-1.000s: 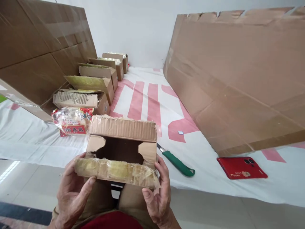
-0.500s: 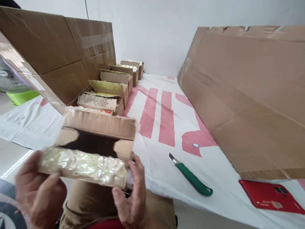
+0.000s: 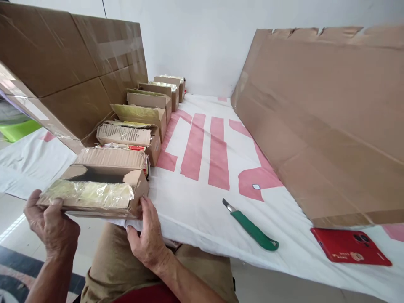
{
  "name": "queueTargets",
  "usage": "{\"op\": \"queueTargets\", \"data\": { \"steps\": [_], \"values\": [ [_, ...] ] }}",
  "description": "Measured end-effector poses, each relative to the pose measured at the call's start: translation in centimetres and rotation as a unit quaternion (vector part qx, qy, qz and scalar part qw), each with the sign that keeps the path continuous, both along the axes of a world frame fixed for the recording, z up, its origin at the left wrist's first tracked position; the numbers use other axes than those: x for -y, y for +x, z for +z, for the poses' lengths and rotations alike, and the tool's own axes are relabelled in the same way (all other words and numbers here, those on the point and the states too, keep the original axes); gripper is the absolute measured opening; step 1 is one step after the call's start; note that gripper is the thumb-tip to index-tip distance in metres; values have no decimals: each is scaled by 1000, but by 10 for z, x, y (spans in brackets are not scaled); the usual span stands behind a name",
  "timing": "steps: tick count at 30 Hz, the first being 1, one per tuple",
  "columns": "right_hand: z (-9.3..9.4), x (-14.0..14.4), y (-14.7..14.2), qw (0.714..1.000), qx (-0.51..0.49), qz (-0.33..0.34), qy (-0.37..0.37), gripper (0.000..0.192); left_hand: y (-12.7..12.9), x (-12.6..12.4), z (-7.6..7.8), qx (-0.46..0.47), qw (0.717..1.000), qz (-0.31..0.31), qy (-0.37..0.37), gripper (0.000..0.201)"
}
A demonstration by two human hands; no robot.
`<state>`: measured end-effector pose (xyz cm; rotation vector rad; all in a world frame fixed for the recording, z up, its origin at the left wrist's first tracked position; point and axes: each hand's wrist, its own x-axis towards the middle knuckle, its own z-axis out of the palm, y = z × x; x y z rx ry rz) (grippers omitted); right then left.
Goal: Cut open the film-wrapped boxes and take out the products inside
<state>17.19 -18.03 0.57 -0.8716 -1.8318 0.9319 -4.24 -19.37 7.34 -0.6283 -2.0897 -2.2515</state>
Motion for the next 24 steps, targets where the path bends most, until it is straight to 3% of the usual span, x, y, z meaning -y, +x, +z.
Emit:
{"op": "queueTargets", "data": {
  "steps": [4, 10, 14, 17, 21, 24],
  "values": [
    [-3, -7, -12, 1000, 18, 25, -3, 94, -22, -18, -3, 6, 1000, 0, -2, 74],
    [-14, -8, -15, 999, 6, 39, 4, 91, -40, -27, -14, -12, 999, -26, 15, 57],
    [-17, -7, -11, 999, -10, 31, -17, 83, -28, -8, -27, 6, 1000, -2, 14, 50],
    [-14, -8, -9, 999, -23, 35, -12, 78, -13, 13, -46, -26, 999, 15, -26, 64],
    [-11, -9, -8, 999, -22, 45, -4, 77, 11, 30, -65, -68, 993, -33, -90, 89],
    [-12, -9, -8, 999, -16, 41, 2, 79, 24, 28, -69, -74, 990, -76, -91, 90]
  ]
}}
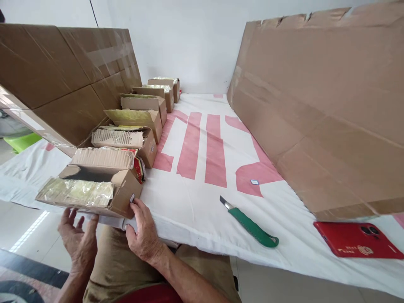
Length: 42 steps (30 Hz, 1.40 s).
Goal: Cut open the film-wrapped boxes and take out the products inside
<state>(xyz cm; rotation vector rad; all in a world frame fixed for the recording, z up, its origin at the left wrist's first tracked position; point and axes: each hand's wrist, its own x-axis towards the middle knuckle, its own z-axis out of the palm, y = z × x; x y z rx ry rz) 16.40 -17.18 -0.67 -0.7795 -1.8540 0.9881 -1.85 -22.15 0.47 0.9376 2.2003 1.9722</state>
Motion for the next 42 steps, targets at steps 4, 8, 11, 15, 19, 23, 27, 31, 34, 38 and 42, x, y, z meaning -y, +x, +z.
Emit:
{"op": "queueTargets", "data": {
  "steps": [4, 8, 11, 15, 19, 23, 27, 31, 34, 38, 42],
  "values": [
    [-4, 1, -2, 1000, -2, -8, 3, 81, 8, -9, 2, -21, 1000, -21, 0, 85],
    [-8, 3, -3, 1000, -4, -18, 2, 86, 13, -13, 3, -2, 999, -33, -5, 90],
    [-9, -1, -3, 999, -10, -26, -17, 87, 16, -16, 1, -1, 999, -42, -7, 93],
    [-5, -19, 0, 999, -7, -13, -40, 80, 15, -28, -1, -9, 998, -58, -13, 94],
    [4, -40, 3, 1000, 4, 5, -28, 73, 15, -38, 2, -14, 998, -58, -15, 88],
    [12, -46, 5, 999, -6, 14, -36, 69, 15, -37, 9, -10, 998, -58, -26, 86],
    [11, -38, 3, 997, -22, 27, -70, 72, 11, -29, 7, 12, 997, -65, -37, 91],
    [2, -31, 2, 995, -37, 34, -87, 75, 7, -26, 3, 12, 998, -60, -31, 96],
    [-3, -31, 2, 993, -52, 41, -95, 75, 7, -28, 2, -4, 998, -60, -29, 93],
    [-5, -34, 3, 992, -60, 49, -104, 76, 9, -33, 4, -16, 997, -62, -30, 90],
    [-5, -35, 2, 994, -48, 48, -88, 78, 7, -32, 6, -7, 997, -61, -47, 91]
  ]
}}
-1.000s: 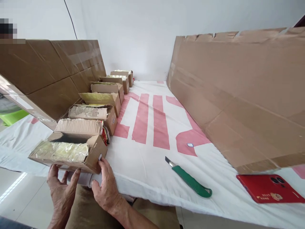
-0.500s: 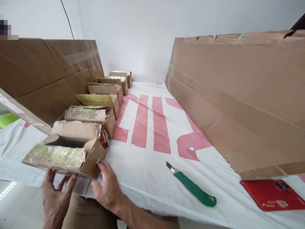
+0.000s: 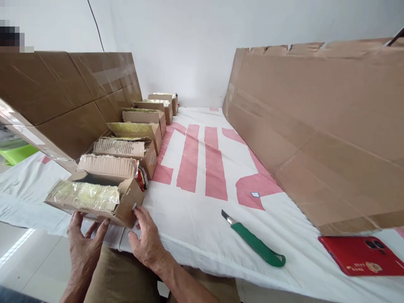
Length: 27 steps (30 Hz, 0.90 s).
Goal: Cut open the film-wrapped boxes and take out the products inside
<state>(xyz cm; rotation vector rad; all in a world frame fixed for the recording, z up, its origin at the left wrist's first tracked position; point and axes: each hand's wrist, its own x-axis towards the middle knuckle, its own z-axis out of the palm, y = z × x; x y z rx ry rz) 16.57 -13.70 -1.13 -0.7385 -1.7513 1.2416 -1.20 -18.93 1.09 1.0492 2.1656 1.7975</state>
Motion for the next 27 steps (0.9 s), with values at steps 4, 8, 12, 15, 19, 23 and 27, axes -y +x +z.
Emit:
{"op": "queueTargets", "data": {
  "steps": [4, 8, 12, 15, 19, 23, 27],
  "values": [
    [0, 0, -1, 1000, -3, 1, 12, 76, -1, 6, 0, 9, 1000, 4, 2, 98],
    [1, 1, -2, 999, -4, -7, 31, 75, 0, 7, -1, 6, 1000, 11, 7, 99],
    [2, 0, -3, 999, 15, -8, 36, 74, -2, 6, 4, -1, 1000, -4, -3, 101],
    [3, 0, -3, 999, 29, -3, 41, 74, -4, 7, 8, 6, 1000, -15, -19, 100],
    [3, 1, -3, 998, 24, -12, 55, 69, -5, 8, 9, 31, 999, -15, -20, 103],
    [2, 1, -5, 997, 2, -32, 77, 49, -7, 12, 13, 41, 999, -6, -22, 104],
    [-2, -1, -8, 998, -10, -52, 47, 32, -11, 20, 15, 49, 998, 6, -37, 97]
  ]
}}
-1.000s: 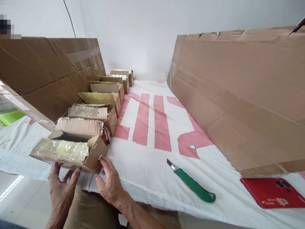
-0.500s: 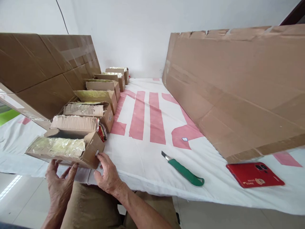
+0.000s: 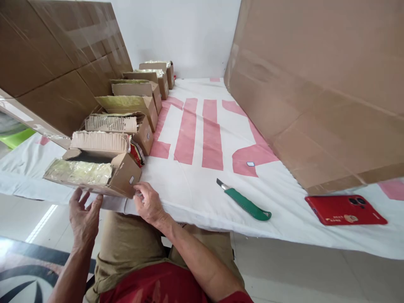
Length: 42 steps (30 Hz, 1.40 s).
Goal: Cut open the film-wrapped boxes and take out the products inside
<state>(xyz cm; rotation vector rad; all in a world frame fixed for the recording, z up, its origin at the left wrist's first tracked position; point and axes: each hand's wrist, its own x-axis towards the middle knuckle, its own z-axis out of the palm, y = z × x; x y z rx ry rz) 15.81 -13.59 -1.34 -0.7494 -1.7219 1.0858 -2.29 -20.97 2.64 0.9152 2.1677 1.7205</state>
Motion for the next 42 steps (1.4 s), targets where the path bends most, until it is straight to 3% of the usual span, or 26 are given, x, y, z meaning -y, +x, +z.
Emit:
{"op": "queueTargets", "data": {
  "steps": [11, 19, 26, 30, 35, 38, 42],
  "values": [
    [3, -2, -2, 999, 6, -23, -24, 48, 0, 16, 1, -10, 1000, 19, 4, 98],
    [6, -2, 1, 999, 15, -21, -43, 53, 5, 5, -17, -20, 1000, -2, 15, 87],
    [9, -2, 5, 999, 18, 0, -49, 48, -12, -2, -20, -40, 995, 58, 74, 78],
    [10, -3, 6, 998, 22, -4, -54, 46, -34, -8, -4, -25, 991, 82, 104, 72],
    [9, -5, 6, 999, 8, -9, -51, 42, -48, -29, 28, 21, 977, 116, 175, 69],
    [11, -6, 7, 998, 9, -14, -58, 41, -55, -46, 53, 26, 970, 122, 208, 62],
    [12, -7, 8, 998, 16, -21, -64, 40, -81, -69, 96, 16, 967, 163, 195, 56]
  ]
}}
